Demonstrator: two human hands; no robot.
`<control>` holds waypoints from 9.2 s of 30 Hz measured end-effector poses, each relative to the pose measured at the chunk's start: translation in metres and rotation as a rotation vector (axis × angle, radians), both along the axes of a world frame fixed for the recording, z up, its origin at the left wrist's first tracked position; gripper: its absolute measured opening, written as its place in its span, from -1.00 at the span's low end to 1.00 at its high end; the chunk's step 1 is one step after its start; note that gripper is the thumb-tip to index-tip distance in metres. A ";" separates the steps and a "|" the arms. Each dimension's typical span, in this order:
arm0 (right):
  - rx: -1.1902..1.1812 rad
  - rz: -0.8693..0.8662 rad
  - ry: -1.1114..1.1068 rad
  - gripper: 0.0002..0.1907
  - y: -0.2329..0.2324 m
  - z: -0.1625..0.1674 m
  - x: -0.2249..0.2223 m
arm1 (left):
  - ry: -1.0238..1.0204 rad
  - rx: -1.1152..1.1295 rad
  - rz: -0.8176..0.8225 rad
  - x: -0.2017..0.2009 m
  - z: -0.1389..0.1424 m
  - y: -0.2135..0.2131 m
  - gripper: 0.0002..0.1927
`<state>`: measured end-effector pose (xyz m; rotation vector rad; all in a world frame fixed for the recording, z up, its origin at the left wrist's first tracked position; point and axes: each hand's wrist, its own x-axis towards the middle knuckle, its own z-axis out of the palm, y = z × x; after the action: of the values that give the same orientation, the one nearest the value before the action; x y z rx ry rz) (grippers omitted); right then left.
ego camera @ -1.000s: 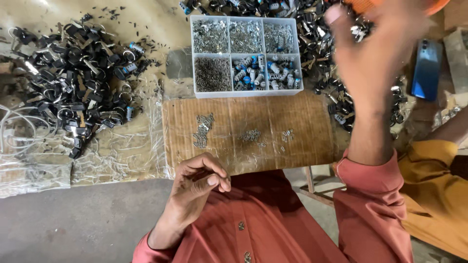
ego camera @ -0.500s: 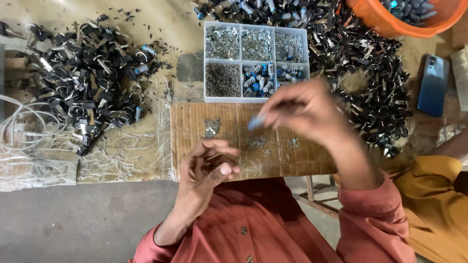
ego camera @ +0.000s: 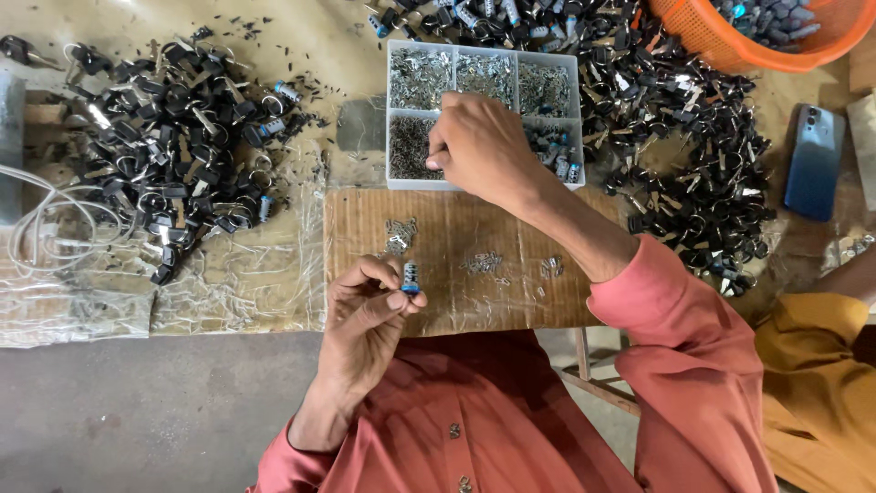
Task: The person assembles a lock cylinder by inserting small metal pins and springs into a blue-and-silver housing. They repeatedly pick parts from a compartmentalized tray and the table, insert them into the cylinder, and test fit with a key. The person works at a cluttered table with many keys and lock components.
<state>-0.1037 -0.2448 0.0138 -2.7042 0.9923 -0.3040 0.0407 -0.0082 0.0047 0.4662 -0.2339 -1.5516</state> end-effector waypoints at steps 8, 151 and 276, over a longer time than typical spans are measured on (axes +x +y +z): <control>-0.051 0.137 -0.191 -0.92 -0.002 0.005 -0.011 | 0.040 -0.013 -0.032 0.008 0.004 -0.003 -0.90; 0.540 0.189 -0.588 -0.84 0.083 0.054 -0.038 | -0.317 -0.014 0.091 -0.006 -0.002 -0.014 -0.80; 0.726 -0.009 -0.596 -0.93 -0.009 0.038 -0.016 | -0.885 -0.172 0.203 0.020 0.000 -0.135 -0.80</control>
<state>-0.1194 -0.2542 0.0519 -1.7959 0.7362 -0.5742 0.0604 -0.1437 0.0047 0.9880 -0.9582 -1.0330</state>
